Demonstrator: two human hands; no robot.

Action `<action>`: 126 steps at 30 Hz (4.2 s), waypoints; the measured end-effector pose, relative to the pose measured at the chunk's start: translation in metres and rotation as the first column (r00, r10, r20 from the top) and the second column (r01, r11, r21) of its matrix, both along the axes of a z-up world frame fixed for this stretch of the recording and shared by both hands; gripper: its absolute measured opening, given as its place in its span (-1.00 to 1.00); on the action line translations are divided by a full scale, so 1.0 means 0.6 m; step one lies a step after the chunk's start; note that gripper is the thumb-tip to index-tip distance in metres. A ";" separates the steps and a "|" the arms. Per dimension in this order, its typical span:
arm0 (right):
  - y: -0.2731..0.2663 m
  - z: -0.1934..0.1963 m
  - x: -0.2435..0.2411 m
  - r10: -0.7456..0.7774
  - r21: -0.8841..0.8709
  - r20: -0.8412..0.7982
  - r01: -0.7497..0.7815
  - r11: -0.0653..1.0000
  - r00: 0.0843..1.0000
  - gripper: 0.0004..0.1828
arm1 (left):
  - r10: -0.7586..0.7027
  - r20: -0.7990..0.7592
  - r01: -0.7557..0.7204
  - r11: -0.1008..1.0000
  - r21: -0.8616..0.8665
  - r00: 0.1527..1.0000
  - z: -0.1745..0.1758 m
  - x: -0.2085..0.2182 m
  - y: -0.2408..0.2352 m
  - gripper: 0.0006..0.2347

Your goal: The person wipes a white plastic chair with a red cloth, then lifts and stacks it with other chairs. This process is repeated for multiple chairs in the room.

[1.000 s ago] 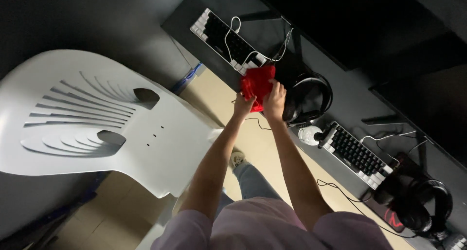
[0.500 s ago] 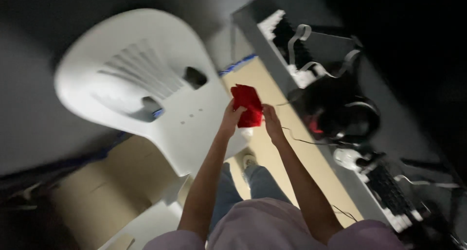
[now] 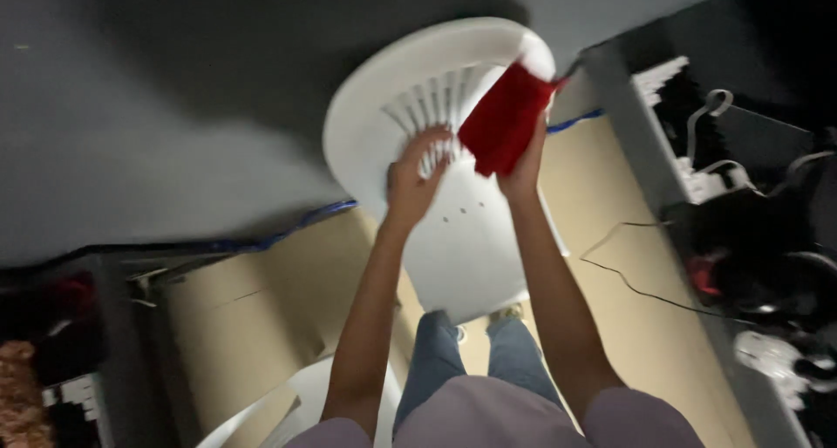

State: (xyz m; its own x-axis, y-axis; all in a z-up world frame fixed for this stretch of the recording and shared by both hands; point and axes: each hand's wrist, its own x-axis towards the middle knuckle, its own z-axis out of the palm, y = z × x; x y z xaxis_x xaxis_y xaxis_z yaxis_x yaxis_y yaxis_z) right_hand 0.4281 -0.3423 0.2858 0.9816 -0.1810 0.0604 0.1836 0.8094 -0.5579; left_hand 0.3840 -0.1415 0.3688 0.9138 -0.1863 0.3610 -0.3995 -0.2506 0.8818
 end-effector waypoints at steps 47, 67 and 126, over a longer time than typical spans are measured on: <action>0.430 -0.037 0.032 -0.184 -0.862 0.488 0.505 0.053 0.853 0.04 | 0.026 -0.301 -0.255 0.602 -0.756 0.953 -0.293 -0.071 0.266 -0.37; 0.217 -0.355 -0.180 0.361 -0.895 -0.249 -0.070 -0.441 0.899 -0.05 | 0.280 -0.727 -0.522 0.844 -0.126 0.627 -0.602 -0.211 0.113 -0.26; 0.184 -0.443 -0.339 0.136 -0.906 -0.129 -0.061 -0.419 0.982 -0.33 | 0.309 -0.663 -0.572 0.790 -0.220 0.682 -0.592 -0.406 0.039 -0.35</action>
State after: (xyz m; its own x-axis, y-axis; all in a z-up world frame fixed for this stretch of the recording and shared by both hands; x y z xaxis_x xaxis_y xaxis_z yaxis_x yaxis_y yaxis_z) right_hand 0.2246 -0.2322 0.0201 0.9647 0.2632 0.0130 0.2296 -0.8153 -0.5316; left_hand 0.1404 -0.1183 0.0137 0.8945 0.3260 -0.3060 0.2724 0.1452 0.9512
